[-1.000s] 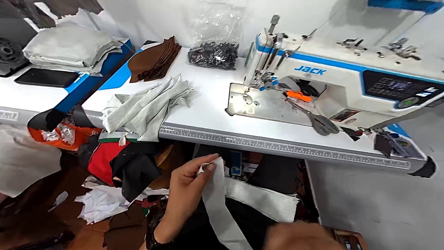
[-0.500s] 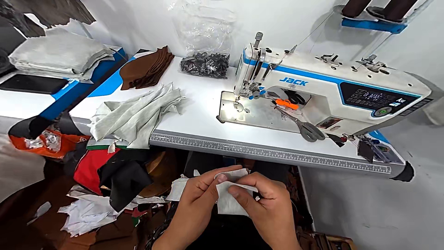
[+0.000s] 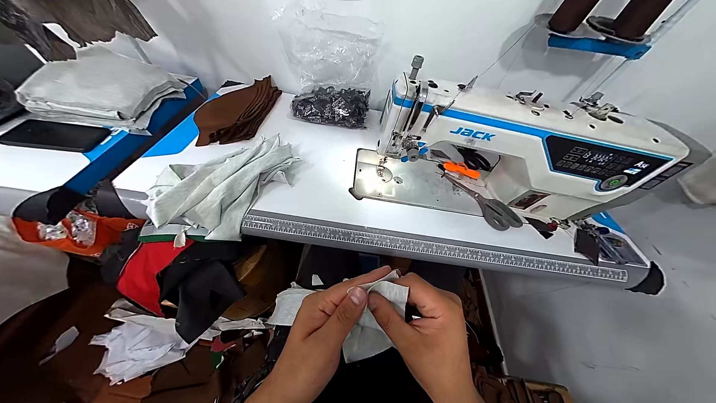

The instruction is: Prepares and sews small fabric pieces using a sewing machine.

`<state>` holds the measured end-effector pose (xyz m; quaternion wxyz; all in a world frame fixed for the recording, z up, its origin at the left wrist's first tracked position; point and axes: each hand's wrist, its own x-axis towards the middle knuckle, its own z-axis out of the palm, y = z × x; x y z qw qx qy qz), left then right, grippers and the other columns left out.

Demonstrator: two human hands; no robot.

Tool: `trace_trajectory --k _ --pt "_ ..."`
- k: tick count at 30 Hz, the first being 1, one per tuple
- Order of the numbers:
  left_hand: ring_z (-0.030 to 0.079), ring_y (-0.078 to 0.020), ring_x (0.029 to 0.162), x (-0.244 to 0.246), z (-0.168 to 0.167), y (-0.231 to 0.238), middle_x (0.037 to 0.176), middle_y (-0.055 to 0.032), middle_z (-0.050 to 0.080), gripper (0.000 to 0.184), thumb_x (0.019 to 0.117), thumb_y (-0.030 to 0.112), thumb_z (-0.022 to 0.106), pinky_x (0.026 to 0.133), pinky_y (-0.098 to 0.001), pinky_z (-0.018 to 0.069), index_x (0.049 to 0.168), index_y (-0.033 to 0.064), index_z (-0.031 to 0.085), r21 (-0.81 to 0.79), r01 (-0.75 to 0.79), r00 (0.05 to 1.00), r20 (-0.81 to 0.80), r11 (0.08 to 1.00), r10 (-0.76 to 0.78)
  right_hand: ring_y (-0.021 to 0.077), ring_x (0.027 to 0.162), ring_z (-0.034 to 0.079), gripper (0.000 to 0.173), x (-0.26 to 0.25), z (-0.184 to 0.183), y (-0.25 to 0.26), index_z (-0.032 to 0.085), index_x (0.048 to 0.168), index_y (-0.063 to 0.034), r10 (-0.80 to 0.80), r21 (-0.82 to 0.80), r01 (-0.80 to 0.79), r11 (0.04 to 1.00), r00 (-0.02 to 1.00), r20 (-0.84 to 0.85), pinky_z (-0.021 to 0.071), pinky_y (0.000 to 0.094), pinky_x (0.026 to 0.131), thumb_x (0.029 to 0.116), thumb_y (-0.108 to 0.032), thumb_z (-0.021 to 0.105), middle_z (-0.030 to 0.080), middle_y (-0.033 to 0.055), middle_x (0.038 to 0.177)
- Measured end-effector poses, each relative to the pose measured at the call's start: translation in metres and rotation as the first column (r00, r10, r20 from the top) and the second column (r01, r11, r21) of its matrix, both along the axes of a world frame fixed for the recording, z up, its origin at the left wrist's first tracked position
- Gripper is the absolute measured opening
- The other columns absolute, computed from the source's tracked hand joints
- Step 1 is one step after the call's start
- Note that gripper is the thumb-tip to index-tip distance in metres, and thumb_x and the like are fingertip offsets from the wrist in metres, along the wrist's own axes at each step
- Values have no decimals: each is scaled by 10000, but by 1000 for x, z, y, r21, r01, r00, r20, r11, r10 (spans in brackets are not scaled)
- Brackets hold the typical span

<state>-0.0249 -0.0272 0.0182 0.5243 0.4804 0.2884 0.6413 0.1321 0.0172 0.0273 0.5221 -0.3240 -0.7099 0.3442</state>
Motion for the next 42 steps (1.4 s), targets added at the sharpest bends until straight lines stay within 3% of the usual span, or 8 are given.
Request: trace_trajectory --k 4,8,10,14,17,23,29,42 --pt "677 -134 1138 -1 1 0 1270 -89 698 448 1015 244 643 999 -307 561 1380 -14 608 44 41 999 -23 998 -40 -6 573 580 230 -2 -2 0 708 819 -69 -84 16 83 996 996 39 485 156 496 894 -264 803 655 -39 680" --pt "712 -173 1073 -5 -2 2 1193 -138 730 334 1078 195 522 962 -340 584 1275 -16 690 35 -28 999 -22 999 28 -25 514 515 354 1 -2 2 616 770 -153 -224 26 223 975 968 112 419 142 439 826 -418 843 570 -93 616" --pt "717 -183 1050 -9 0 3 1161 -144 732 350 1089 227 498 954 -353 589 1246 -5 706 0 -20 1000 -2 1000 20 0 567 542 403 9 -3 7 628 919 -147 -182 -15 184 983 978 105 448 156 477 828 -485 828 597 -82 690" --pt "715 -188 1042 -14 4 7 1165 -134 730 352 1098 241 480 942 -350 591 1277 36 704 18 -16 997 -74 1000 18 114 935 626 504 26 -2 23 692 1287 -146 228 -184 -232 955 973 -41 535 245 764 906 -469 757 670 19 1096" --pt "709 -155 1038 -14 6 9 1191 -99 727 355 1106 234 460 932 -315 589 1317 66 690 86 -46 979 -192 995 62 112 914 659 288 21 -1 27 773 1103 -86 325 -189 -348 918 935 -141 577 246 767 929 -316 767 700 62 1100" --pt "718 -89 897 -12 4 11 1046 -51 754 336 1050 180 587 824 -229 599 1363 83 660 132 -140 959 -229 981 168 123 863 690 124 11 2 21 809 1002 -72 142 -26 -148 989 979 -147 606 232 723 943 -163 750 730 67 1021" --pt "703 -79 699 -8 -5 12 817 -24 733 152 994 211 676 668 -243 617 977 82 753 63 -307 936 -158 950 313 90 741 689 101 8 -1 22 781 960 -54 36 3 -36 999 989 -141 603 215 660 920 -147 771 731 33 863" --pt "725 -121 903 8 -23 25 985 -40 755 94 948 150 728 776 -234 622 951 74 784 368 -547 695 -301 752 653 23 658 653 62 -12 -17 23 770 848 -61 -334 312 317 896 942 3 571 164 577 839 -120 786 700 -20 762"
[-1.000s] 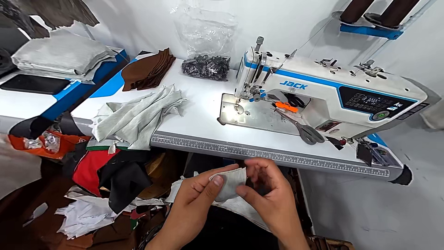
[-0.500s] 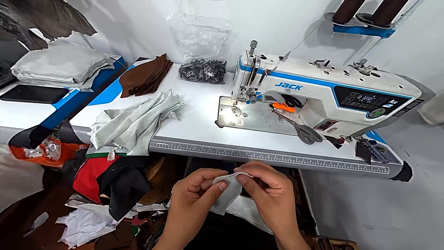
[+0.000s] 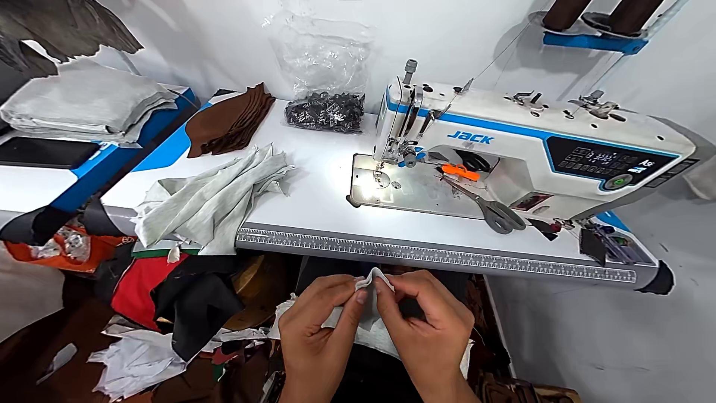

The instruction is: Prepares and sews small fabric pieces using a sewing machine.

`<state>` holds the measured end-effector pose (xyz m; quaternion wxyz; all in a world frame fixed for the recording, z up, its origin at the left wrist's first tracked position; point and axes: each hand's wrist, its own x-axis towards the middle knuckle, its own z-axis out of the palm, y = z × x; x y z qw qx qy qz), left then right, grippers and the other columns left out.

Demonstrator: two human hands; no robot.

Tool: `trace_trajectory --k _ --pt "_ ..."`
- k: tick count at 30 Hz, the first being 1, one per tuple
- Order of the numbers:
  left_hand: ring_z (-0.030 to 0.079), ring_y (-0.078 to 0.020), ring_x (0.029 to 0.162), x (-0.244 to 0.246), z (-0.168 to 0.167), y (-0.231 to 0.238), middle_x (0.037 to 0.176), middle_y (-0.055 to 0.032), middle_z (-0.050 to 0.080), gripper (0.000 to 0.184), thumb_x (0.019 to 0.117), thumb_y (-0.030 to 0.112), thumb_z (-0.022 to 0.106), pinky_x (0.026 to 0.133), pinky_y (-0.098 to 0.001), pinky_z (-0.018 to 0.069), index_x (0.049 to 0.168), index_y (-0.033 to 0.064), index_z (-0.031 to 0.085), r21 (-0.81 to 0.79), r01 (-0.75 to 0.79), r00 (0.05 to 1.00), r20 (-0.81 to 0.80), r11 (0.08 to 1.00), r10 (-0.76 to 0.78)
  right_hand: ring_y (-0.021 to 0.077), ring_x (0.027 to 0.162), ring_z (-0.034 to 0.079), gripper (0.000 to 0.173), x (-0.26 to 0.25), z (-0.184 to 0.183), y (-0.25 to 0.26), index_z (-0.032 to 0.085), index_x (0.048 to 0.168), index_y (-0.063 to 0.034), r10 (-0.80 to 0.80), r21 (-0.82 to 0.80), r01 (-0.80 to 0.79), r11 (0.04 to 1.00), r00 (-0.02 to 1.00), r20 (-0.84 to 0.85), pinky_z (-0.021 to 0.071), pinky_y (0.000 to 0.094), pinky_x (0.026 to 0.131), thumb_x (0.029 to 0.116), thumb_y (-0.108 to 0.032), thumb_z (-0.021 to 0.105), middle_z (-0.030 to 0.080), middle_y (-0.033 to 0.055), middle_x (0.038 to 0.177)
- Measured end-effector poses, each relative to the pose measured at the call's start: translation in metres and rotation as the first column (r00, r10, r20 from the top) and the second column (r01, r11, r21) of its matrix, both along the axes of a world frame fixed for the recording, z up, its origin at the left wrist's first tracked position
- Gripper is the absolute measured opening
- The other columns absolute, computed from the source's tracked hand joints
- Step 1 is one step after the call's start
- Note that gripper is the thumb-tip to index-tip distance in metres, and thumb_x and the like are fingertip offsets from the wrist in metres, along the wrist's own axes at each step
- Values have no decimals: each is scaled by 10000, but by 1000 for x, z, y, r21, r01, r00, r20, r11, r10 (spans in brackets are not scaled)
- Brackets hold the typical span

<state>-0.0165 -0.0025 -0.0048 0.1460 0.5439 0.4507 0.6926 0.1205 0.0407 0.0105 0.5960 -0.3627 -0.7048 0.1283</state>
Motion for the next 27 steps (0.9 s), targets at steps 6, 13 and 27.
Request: trace_trajectory --k 6,13,27 --pt "700 -104 910 2 -1 0 988 -23 739 95 951 167 731 776 -215 598 959 90 785 35 -74 993 -92 997 77 35 665 670 68 -3 1 -3 763 854 -40 83 -41 -86 995 994 -66 591 173 586 840 -101 791 713 -2 781" --pt "696 -102 932 1 2 -2 993 -18 738 91 956 168 727 790 -213 593 967 98 784 36 -55 994 -91 998 58 47 690 686 88 -3 3 -6 773 905 -24 157 -102 -168 981 982 -110 610 189 620 850 -91 785 730 13 824" --pt "666 -83 1000 0 3 -3 1040 -29 713 225 893 285 801 848 -203 569 1002 92 759 1 -128 946 -299 992 122 185 976 751 332 16 25 -20 671 1215 125 473 -363 -515 777 857 -205 654 339 839 1053 -49 440 745 166 1119"
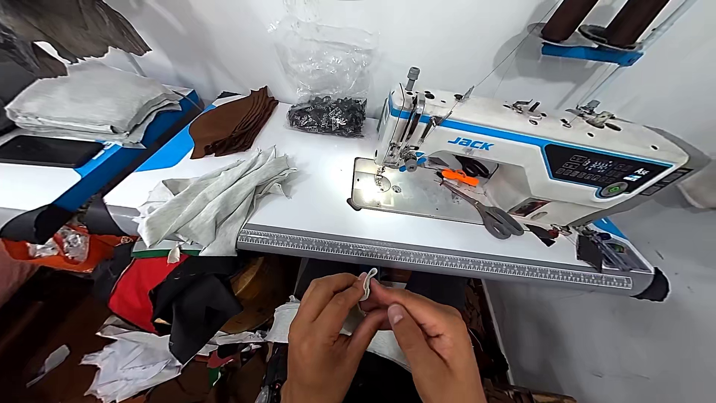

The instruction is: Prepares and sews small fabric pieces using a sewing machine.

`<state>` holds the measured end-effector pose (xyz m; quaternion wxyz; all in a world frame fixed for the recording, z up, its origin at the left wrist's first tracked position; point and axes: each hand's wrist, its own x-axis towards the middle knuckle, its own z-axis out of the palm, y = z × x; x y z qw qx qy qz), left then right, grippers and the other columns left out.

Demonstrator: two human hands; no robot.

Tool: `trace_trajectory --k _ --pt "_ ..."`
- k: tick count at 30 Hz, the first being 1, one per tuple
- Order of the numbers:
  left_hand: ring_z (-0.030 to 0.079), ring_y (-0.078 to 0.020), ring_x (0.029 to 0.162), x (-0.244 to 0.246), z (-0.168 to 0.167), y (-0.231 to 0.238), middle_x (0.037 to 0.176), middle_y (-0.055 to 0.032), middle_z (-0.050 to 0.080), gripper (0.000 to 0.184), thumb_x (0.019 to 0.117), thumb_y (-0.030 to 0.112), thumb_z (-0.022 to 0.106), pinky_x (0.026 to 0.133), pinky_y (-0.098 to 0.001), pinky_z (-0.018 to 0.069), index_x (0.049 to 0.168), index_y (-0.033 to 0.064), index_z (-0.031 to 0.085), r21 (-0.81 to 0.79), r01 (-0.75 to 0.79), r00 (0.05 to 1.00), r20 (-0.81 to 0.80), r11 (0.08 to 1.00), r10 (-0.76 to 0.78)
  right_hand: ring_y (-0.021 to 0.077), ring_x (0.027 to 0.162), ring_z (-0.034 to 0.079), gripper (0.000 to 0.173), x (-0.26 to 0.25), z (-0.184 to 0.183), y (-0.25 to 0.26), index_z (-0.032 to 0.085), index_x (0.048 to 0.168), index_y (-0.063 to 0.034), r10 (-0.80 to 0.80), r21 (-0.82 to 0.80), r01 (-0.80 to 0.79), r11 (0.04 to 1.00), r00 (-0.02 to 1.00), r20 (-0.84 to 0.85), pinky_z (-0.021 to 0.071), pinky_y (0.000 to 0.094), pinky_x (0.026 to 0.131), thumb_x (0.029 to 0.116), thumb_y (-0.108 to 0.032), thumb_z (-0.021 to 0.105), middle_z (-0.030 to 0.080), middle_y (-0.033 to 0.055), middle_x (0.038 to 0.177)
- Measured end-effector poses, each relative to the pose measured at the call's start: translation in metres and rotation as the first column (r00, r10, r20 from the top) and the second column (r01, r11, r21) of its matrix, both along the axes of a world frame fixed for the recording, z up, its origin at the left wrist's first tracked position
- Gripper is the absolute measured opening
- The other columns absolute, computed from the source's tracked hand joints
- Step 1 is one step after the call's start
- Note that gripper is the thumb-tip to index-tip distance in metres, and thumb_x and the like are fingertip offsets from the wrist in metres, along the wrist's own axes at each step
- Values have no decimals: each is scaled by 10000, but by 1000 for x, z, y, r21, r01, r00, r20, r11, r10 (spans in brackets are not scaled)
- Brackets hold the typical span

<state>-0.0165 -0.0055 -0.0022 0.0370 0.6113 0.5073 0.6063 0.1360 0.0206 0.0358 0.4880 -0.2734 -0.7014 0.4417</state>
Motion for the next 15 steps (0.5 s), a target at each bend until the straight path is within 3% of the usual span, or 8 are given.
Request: trace_trajectory --k 3,6,8,10,11,13,15 --pt "688 -87 976 -4 3 0 1022 -22 729 122 906 213 790 827 -202 587 955 104 766 -4 81 993 89 997 -81 180 995 751 334 12 14 2 672 1253 89 96 -65 -92 994 993 73 665 344 817 1070 -72 443 744 136 1158" --pt "712 -110 919 -12 10 0 987 -27 750 106 948 183 735 799 -233 612 961 100 800 -47 307 902 333 951 -275 95 836 742 226 24 27 13 755 1124 -31 38 51 -49 997 978 206 644 253 668 1038 -168 596 770 33 1004" --pt "715 -127 904 -15 13 0 969 -51 753 138 966 193 716 798 -249 610 972 81 798 -57 410 828 442 911 -345 51 793 702 229 29 29 27 761 1082 -146 -102 192 44 980 947 304 606 218 630 967 -337 710 740 -52 932" --pt "715 -122 912 -15 14 1 973 -53 755 146 971 196 709 807 -245 606 983 79 795 -54 443 803 467 895 -370 56 855 685 395 28 32 39 727 1185 -225 -85 191 14 981 924 372 594 222 653 899 -497 756 706 -81 978" --pt "717 -121 908 -14 15 2 972 -54 756 145 971 190 708 808 -244 607 988 75 794 -52 448 800 469 892 -374 61 863 682 408 26 34 44 731 1191 -225 -18 150 -41 988 929 370 592 220 660 883 -489 777 703 -73 988" --pt "717 -115 885 -13 14 3 963 -58 754 147 971 176 706 792 -242 612 992 56 788 -51 458 788 486 888 -378 65 789 677 249 18 34 48 781 1068 -160 86 99 -123 988 946 313 589 212 632 907 -350 790 707 -46 918" --pt "707 -91 825 -11 13 5 929 -49 748 149 974 173 703 747 -226 607 984 44 776 -56 472 756 540 880 -371 45 744 655 154 14 32 50 795 990 -138 83 122 -126 984 949 305 567 194 624 958 -277 737 703 -51 874"
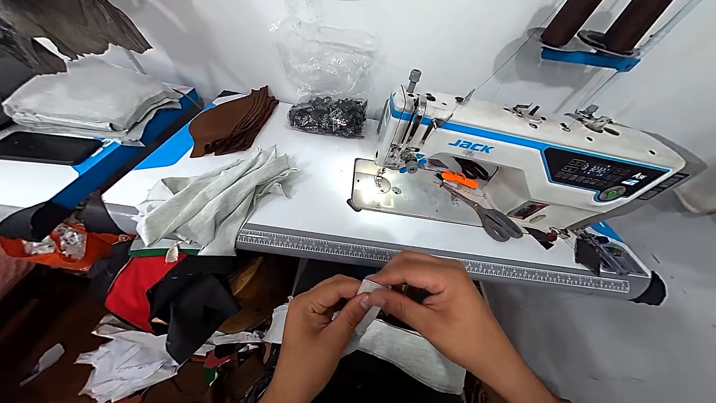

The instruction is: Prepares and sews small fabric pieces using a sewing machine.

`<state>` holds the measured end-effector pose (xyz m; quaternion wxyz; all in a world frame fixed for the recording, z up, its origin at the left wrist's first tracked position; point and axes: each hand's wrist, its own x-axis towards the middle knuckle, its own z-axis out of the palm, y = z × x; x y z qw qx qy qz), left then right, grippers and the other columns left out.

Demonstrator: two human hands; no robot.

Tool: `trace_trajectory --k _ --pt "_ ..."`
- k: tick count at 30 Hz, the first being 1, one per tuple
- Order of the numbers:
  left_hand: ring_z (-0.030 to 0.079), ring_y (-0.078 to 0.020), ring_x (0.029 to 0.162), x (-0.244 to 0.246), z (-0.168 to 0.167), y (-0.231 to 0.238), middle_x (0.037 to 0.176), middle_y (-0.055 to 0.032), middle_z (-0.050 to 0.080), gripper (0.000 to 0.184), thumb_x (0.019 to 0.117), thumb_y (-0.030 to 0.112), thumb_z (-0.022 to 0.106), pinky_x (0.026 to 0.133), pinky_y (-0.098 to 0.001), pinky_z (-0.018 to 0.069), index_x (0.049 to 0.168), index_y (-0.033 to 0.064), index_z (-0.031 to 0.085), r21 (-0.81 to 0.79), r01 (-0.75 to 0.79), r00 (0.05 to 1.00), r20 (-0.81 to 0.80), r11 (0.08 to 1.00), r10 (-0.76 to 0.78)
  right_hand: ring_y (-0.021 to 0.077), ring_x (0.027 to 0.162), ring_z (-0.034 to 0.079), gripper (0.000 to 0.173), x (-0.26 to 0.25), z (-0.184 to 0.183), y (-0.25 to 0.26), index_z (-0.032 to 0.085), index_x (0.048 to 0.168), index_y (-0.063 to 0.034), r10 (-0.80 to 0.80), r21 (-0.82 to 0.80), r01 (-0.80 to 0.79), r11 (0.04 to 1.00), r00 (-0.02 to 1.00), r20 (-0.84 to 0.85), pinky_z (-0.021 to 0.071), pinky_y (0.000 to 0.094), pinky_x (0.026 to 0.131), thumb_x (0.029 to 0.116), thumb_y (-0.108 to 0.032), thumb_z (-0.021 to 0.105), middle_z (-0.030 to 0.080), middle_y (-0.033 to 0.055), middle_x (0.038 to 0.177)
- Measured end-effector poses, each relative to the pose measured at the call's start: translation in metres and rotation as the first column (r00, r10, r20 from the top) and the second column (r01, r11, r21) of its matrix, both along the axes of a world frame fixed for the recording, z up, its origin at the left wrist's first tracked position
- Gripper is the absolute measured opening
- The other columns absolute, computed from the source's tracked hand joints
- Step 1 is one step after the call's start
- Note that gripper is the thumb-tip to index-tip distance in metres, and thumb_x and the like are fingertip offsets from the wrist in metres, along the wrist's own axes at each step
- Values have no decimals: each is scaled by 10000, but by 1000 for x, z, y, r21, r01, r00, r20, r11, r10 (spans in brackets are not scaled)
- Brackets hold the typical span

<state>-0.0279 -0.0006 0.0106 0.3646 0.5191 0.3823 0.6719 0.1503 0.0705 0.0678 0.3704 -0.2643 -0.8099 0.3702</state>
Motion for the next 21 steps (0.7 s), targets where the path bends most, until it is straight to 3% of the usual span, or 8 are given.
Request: trace_trajectory --k 3,7,9,11,13,15,18,21 --pt "682 -52 773 1 -6 2 886 -26 728 163 986 200 684 715 -203 584 981 55 758 -83 90 987 141 992 -78 39 709 637 144 -1 -1 4 797 944 -138 -43 6 43 999 999 -20 539 176 589 976 -252 715 694 -52 837" --pt "692 -111 746 2 -18 10 857 -58 709 216 1025 233 627 703 -263 601 969 53 731 -123 144 967 227 982 -114 48 675 616 160 1 -9 16 785 941 -144 -91 -46 89 995 995 -36 515 179 568 987 -270 698 681 -47 808" --pt "691 -116 689 -2 -16 21 841 -50 706 196 1044 210 593 644 -273 615 994 58 706 -80 68 993 103 994 -59 51 671 626 170 1 -16 28 783 953 -128 -101 -79 96 992 994 -52 529 183 576 995 -264 688 690 -38 808" --pt "637 -40 607 -13 -10 49 798 20 689 177 1036 232 614 530 -199 565 988 95 715 -3 -47 980 -195 999 45 53 664 632 159 1 -23 48 774 976 -126 -145 -105 138 985 988 -56 538 198 573 1005 -237 665 698 -38 814" --pt "574 -2 581 -28 -4 91 757 77 658 182 1007 301 639 503 -183 498 954 155 733 46 -121 857 -500 992 128 53 671 650 173 2 -30 78 756 997 -128 -204 -100 202 974 979 -5 555 221 583 1022 -239 627 709 -41 818" --pt "571 -50 573 -36 6 140 718 62 645 193 997 301 642 516 -271 503 920 152 737 17 -125 689 -718 992 99 70 676 655 189 2 -41 118 747 1009 -105 -255 -99 263 960 963 84 558 260 602 1033 -223 601 714 -21 818" --pt "603 -194 578 -34 9 203 674 -27 628 275 1031 313 615 526 -449 504 869 116 716 -119 -143 489 -872 983 -35 90 634 621 220 0 -63 177 743 954 -108 -319 -75 344 936 919 231 522 309 592 1041 -251 601 680 -15 747" --pt "645 -269 754 -26 -5 245 757 -78 634 302 1025 272 602 628 -491 535 812 81 698 -109 -154 342 -938 982 -51 155 712 627 252 -4 -80 220 739 914 -112 -388 95 381 920 845 367 539 392 641 1024 -304 619 643 18 795"
